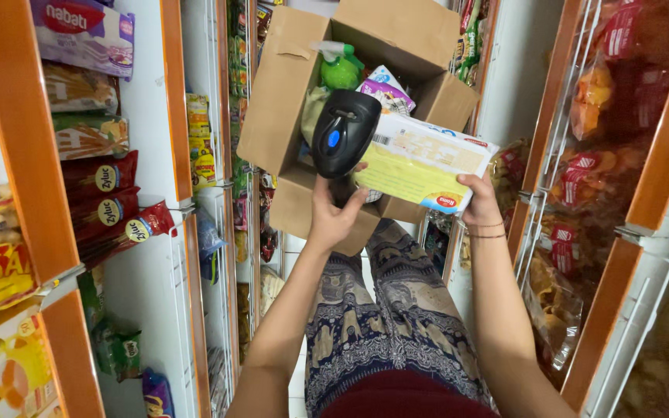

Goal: The person wipes various packaged snack items with a cloth before placing them onto store shelves. The person uses a handheld scanner on some items and sprays a liquid from a bottle onto the cloth.

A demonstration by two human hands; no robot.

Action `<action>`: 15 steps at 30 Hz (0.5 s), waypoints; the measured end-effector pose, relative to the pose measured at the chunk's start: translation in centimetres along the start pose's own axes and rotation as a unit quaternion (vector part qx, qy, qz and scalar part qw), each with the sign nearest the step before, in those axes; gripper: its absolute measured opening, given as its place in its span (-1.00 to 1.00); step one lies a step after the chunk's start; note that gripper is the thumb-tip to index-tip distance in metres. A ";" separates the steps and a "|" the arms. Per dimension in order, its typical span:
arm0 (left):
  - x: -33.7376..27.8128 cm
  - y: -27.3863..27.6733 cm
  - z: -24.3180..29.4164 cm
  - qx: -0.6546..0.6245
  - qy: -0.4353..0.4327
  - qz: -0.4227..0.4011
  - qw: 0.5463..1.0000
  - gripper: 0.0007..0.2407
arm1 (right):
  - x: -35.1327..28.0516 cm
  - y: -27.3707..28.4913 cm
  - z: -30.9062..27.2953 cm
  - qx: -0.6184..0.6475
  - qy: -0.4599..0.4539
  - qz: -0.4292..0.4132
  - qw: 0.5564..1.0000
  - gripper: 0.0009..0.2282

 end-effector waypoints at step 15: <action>-4.6 -1.2 0.1 0.183 -0.073 0.051 0.979 -0.65 | 0.6 -2.4 -2.7 0.005 0.049 -0.029 0.998 -0.38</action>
Point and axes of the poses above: each hand's wrist, its own x-axis towards the middle knuckle, its own y-axis out of the back of the hand, z = x × y, the point moved 1 cm from there along x, towards the middle knuckle, and after that the axes turned 6 degrees about x, right-handed, at the moved point
